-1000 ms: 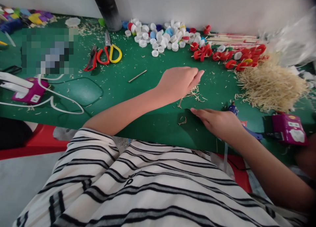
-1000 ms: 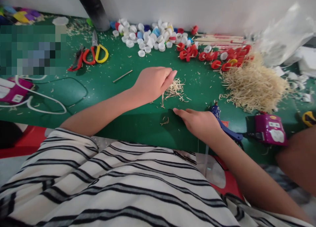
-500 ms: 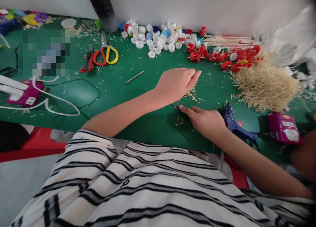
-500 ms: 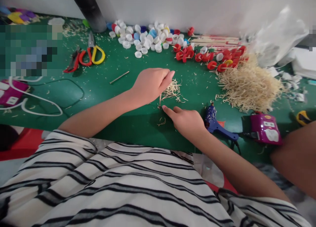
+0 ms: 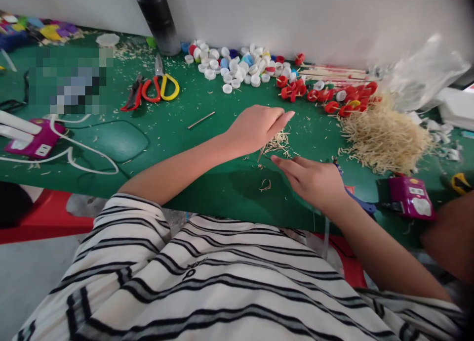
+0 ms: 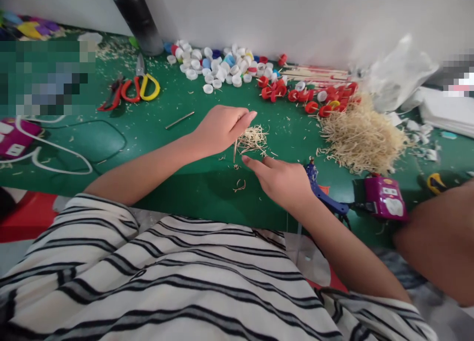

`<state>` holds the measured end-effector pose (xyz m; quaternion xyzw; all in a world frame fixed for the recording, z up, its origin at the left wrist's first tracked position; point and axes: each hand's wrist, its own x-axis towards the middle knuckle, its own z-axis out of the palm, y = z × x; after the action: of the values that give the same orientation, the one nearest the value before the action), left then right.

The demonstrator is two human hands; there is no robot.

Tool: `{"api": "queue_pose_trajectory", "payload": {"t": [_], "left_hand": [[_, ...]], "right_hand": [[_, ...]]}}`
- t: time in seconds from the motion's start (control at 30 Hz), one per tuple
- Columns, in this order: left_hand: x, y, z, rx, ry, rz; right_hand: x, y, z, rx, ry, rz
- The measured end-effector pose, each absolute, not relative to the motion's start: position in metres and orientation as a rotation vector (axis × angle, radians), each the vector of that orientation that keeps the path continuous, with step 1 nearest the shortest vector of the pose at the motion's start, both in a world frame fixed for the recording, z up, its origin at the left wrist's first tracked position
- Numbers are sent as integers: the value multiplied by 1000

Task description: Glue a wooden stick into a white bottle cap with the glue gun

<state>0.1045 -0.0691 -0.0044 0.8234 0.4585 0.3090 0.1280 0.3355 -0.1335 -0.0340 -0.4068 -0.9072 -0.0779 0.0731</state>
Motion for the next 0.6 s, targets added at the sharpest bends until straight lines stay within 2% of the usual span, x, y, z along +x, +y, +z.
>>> {"api": "queue_pose_trajectory", "payload": {"t": [0.27, 0.6], "left_hand": [[85, -54, -14, 2310, 1427, 1060], [86, -48, -17, 2273, 1476, 1086]], "right_hand": [[286, -95, -30, -1148, -2810, -267], [301, -89, -39, -1181, -2646, -250]]}}
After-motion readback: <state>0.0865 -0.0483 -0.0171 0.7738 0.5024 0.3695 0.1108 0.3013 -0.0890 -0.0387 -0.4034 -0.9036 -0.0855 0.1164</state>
